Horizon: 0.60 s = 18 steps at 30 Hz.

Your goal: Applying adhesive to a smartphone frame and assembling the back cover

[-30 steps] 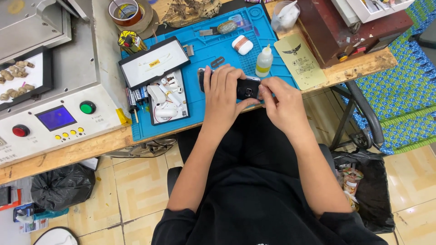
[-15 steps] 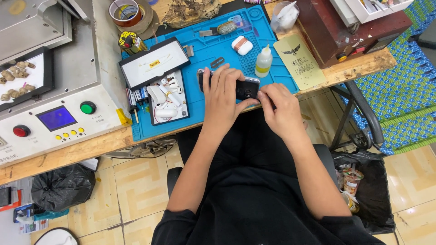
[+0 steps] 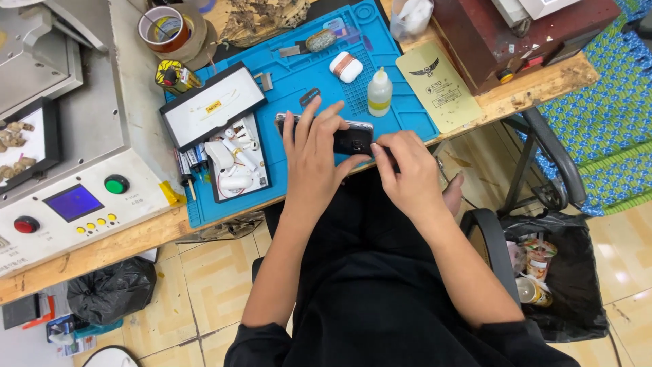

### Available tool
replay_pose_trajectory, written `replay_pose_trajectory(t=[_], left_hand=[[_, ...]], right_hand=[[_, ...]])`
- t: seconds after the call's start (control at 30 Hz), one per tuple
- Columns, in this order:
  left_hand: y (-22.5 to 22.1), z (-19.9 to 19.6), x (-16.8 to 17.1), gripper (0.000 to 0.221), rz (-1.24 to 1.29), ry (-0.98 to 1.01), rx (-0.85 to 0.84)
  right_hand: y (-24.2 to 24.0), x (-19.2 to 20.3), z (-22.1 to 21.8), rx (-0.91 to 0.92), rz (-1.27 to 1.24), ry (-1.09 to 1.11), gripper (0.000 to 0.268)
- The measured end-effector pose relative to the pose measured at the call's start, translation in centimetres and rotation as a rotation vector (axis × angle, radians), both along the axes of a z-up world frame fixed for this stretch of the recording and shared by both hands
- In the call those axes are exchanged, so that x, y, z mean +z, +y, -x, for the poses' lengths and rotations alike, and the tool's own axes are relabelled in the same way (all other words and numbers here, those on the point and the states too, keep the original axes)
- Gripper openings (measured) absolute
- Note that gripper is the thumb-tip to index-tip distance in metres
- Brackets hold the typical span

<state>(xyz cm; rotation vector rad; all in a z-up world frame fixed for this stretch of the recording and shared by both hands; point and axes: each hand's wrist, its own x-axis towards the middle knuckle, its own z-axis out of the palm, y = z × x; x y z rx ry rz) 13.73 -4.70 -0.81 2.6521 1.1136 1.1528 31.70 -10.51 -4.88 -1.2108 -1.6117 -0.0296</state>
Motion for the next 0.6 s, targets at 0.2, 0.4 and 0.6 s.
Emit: replay_pose_trajectory(t=[0.2, 0.4, 0.6], left_hand=[[0.5, 0.1, -0.9, 0.07, -0.027, 0.046, 0.019], [0.5, 0.1, -1.3, 0.072, -0.072, 0.074, 0.072], [0.8, 1.1, -4.0, 0.082, -0.141, 0.134, 0.123]], right_hand=[[0.0, 0.0, 0.1, 0.006, 0.048, -0.049, 0.006], [-0.1, 1.2, 0.1, 0.015, 0.063, -0.029, 0.003], [0.2, 0.1, 0.2, 0.009, 0.052, 0.013, 0.002]])
